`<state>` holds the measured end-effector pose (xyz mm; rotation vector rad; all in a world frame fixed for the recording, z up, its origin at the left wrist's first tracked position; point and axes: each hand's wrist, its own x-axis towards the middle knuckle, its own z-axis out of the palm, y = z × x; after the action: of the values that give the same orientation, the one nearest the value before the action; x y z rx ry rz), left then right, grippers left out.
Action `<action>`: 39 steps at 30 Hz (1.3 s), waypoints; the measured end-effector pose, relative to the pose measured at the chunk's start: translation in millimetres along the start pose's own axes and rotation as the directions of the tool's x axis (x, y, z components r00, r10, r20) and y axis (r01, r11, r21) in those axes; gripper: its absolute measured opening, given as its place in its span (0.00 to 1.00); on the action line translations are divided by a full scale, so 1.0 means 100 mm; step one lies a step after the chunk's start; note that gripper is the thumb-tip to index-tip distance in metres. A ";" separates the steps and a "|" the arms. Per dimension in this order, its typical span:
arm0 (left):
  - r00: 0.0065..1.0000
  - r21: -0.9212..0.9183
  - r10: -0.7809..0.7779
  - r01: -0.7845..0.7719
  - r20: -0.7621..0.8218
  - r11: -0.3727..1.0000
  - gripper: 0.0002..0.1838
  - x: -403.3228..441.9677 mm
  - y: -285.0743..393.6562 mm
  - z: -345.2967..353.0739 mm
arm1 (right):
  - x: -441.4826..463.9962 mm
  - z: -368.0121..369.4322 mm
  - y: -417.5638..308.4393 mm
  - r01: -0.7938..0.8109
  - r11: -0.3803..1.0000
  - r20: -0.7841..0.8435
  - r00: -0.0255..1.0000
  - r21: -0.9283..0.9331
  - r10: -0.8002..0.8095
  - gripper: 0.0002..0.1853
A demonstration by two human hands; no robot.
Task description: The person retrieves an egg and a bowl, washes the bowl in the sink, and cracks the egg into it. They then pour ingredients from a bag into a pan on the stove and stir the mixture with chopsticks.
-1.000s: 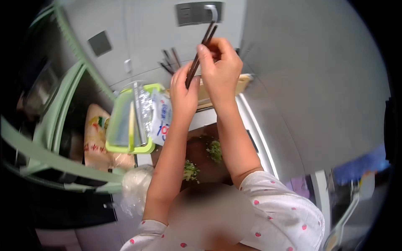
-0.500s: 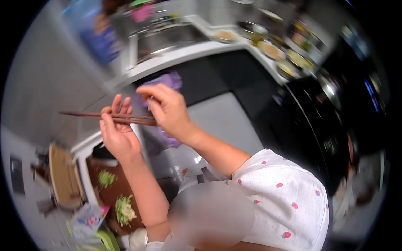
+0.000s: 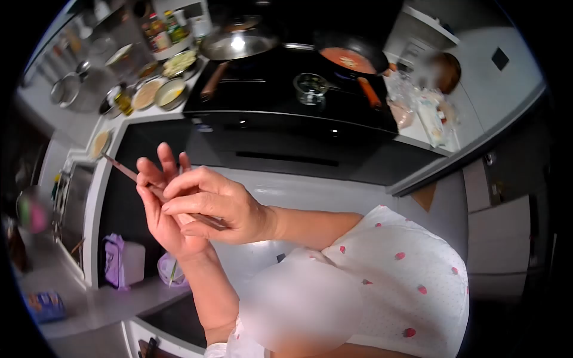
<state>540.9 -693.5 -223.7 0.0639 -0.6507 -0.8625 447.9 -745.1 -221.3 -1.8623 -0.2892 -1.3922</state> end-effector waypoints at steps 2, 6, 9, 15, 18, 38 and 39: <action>0.993 -0.046 -0.117 0.117 -0.005 0.992 0.17 0.07 -0.57 0.09 | -0.05 -0.51 0.02 -0.016 0.978 -0.086 0.996 -0.210 -0.002 0.15; 0.945 -0.140 -0.326 0.328 0.036 0.934 0.17 0.23 -1.74 0.22 | -0.26 -1.57 0.21 -0.051 0.934 -0.204 0.979 -0.353 -0.023 0.15; 0.861 -0.016 -0.494 0.495 -0.120 0.868 0.19 0.37 -2.41 0.34 | -0.35 -2.37 0.11 -0.201 0.836 -0.233 0.968 -0.511 0.090 0.11; 0.570 0.211 -0.676 0.815 -0.467 0.540 0.21 0.43 -3.45 -0.18 | -0.57 -3.59 0.17 -0.529 0.829 -0.772 0.599 -0.180 0.214 0.12; 0.497 0.192 -0.731 0.864 -0.467 0.465 0.23 0.52 -3.83 -0.34 | -0.73 -4.09 0.28 -0.601 0.785 -0.861 0.469 -0.150 0.195 0.13; 0.243 -0.060 -0.918 0.960 -0.314 0.274 0.15 0.95 -4.70 -0.20 | -0.76 -5.77 2.14 -0.868 0.249 -0.810 0.492 -0.430 0.318 0.13; 0.245 -0.065 -0.914 0.958 -0.323 0.279 0.15 0.94 -4.70 -0.21 | -0.76 -5.75 2.23 -0.855 0.301 -0.783 0.511 -0.422 0.355 0.14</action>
<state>274.7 -1076.8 -336.7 0.8144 -0.3086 -1.9724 141.0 -1273.8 -331.7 -1.6750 1.5371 -1.4230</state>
